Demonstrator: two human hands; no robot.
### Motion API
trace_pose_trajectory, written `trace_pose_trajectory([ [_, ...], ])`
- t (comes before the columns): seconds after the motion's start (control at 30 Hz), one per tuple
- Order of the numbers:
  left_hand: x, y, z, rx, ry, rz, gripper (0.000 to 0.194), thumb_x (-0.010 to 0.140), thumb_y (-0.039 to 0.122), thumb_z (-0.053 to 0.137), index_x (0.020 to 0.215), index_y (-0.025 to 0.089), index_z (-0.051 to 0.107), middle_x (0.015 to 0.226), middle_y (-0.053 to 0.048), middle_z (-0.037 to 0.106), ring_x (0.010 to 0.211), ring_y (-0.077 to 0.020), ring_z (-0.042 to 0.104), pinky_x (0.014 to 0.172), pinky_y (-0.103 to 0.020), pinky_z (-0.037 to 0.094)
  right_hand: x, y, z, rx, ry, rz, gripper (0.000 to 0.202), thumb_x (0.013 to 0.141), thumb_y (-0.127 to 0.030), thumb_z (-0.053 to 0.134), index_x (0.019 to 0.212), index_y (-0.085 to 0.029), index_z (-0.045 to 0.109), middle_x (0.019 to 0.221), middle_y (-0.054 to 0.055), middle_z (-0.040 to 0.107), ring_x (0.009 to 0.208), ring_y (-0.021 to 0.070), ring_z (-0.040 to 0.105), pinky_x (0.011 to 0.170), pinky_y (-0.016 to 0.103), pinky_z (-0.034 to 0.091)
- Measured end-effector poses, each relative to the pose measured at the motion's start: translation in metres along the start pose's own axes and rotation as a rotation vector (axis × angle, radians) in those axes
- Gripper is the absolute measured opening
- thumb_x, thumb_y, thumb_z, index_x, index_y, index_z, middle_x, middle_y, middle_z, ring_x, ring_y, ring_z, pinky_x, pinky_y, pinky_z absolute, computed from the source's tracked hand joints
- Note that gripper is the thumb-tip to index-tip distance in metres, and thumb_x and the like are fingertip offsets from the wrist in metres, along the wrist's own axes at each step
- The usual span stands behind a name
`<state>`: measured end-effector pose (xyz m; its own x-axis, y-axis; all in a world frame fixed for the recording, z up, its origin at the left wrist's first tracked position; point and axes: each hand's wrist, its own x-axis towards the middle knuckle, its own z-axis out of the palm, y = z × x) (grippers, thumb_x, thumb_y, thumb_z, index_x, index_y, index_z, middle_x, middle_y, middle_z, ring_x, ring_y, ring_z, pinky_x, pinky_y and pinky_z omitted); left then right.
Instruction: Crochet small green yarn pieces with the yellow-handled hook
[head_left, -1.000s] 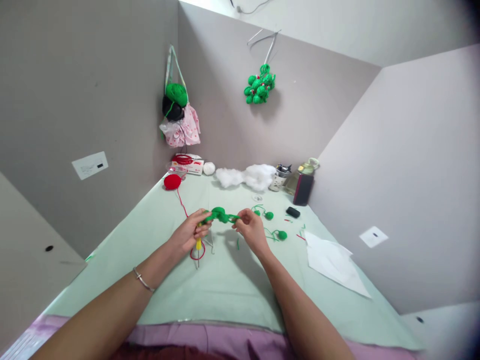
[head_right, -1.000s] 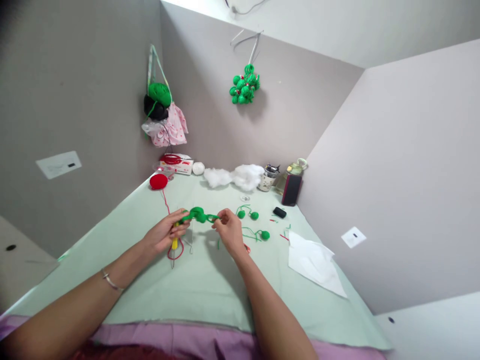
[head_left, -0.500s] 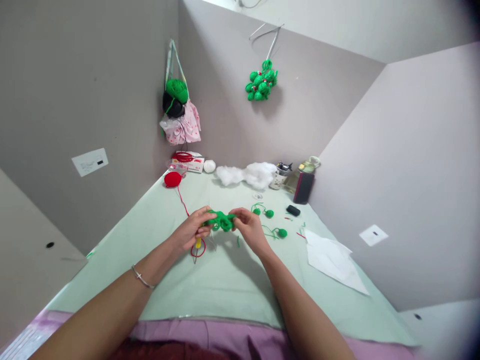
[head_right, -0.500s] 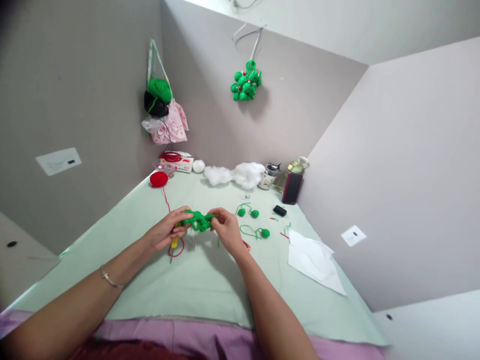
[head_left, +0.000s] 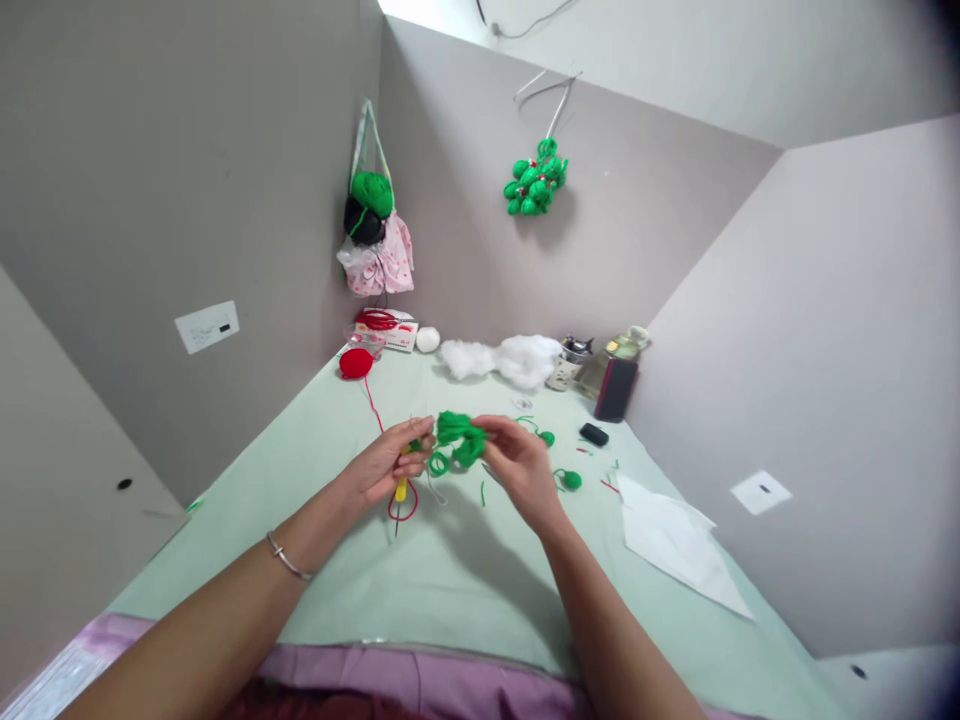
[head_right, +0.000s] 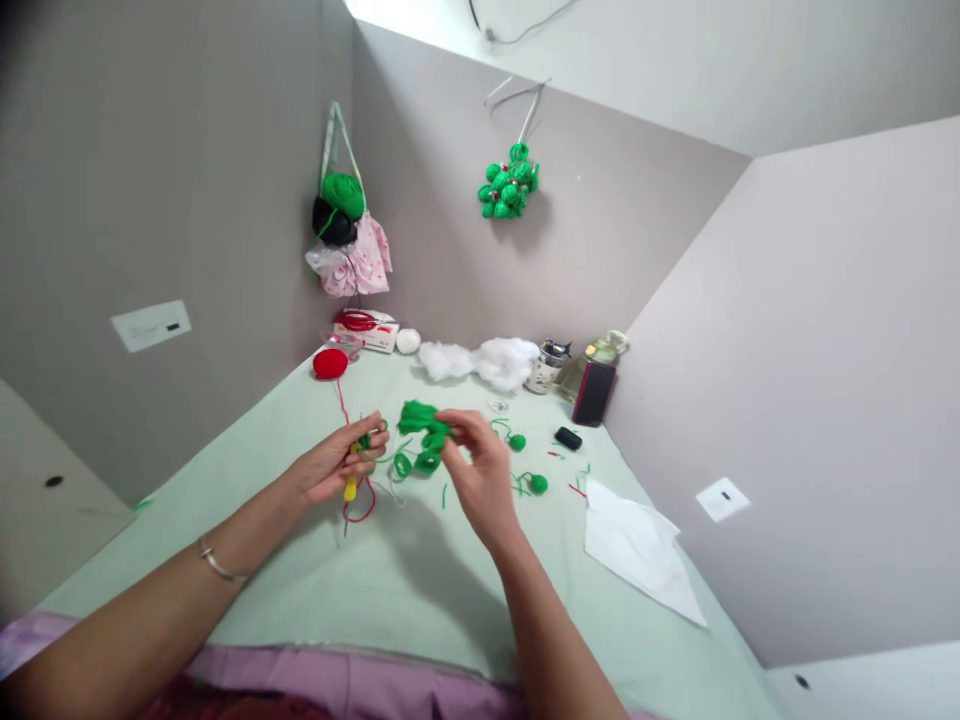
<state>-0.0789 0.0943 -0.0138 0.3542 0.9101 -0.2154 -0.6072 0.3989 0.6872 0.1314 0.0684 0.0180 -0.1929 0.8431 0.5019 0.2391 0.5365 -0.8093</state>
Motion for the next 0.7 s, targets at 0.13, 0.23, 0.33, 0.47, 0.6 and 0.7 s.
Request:
trace_pose_trajectory([
  [0.13,-0.013,0.012,0.008,-0.142,-0.014,0.056,0.023,0.101,0.029,0.067,0.085,0.014,0.061,0.073,0.004,0.055,0.045,-0.0021,0.042,0.039,-0.013,0.038,0.01,-0.035,-0.02,-0.208,0.56,-0.398,0.028,0.097,-0.018,0.06,0.121,-0.03,0.069,0.118,0.008,0.066,0.108,0.0244,0.068,0.091,0.045,0.06],
  [0.23,-0.027,0.014,0.019,-0.227,0.0,0.065,0.025,0.102,0.023,0.064,0.079,0.015,0.056,0.069,0.006,0.047,0.04,0.0004,0.031,0.033,-0.011,0.028,0.033,-0.035,-0.023,-0.557,0.497,-0.593,0.037,0.096,-0.015,0.06,0.13,-0.031,0.066,0.116,0.01,0.066,0.116,0.029,0.066,0.1,0.054,0.058],
  [0.33,-0.04,0.011,0.029,-0.289,0.068,0.058,0.026,0.105,0.02,0.055,0.081,0.014,0.06,0.07,0.003,0.051,0.041,-0.0009,0.038,0.035,-0.011,0.037,0.043,-0.021,-0.013,-0.735,0.152,-0.431,0.042,0.099,-0.015,0.055,0.138,-0.028,0.062,0.123,0.014,0.069,0.116,0.0315,0.068,0.098,0.053,0.059],
  [0.47,-0.051,0.003,0.034,-0.363,0.192,0.076,0.028,0.107,0.016,0.05,0.083,0.015,0.066,0.078,-0.003,0.064,0.059,-0.0064,0.063,0.061,-0.016,0.06,0.007,-0.022,0.009,-0.71,-0.086,-0.459,0.046,0.102,-0.013,0.05,0.143,-0.032,0.058,0.114,0.008,0.072,0.091,0.0207,0.073,0.074,0.032,0.061],
  [0.6,-0.058,-0.014,0.042,-0.382,0.24,0.027,0.018,0.102,0.02,0.06,0.088,0.016,0.071,0.086,-0.006,0.071,0.072,-0.0144,0.072,0.069,-0.024,0.064,-0.039,-0.043,0.032,-0.764,-0.281,-0.665,0.044,0.1,-0.007,0.048,0.138,-0.025,0.06,0.11,0.01,0.073,0.094,0.0219,0.07,0.082,0.035,0.061],
  [0.7,-0.061,-0.029,0.049,-0.376,0.261,-0.009,0.013,0.098,0.024,0.067,0.089,0.018,0.073,0.088,-0.006,0.072,0.075,-0.0161,0.074,0.072,-0.026,0.064,-0.054,-0.052,0.043,-0.76,-0.256,-0.715,0.039,0.096,-0.003,0.049,0.13,-0.017,0.063,0.101,0.01,0.074,0.09,0.0224,0.069,0.083,0.036,0.062],
])
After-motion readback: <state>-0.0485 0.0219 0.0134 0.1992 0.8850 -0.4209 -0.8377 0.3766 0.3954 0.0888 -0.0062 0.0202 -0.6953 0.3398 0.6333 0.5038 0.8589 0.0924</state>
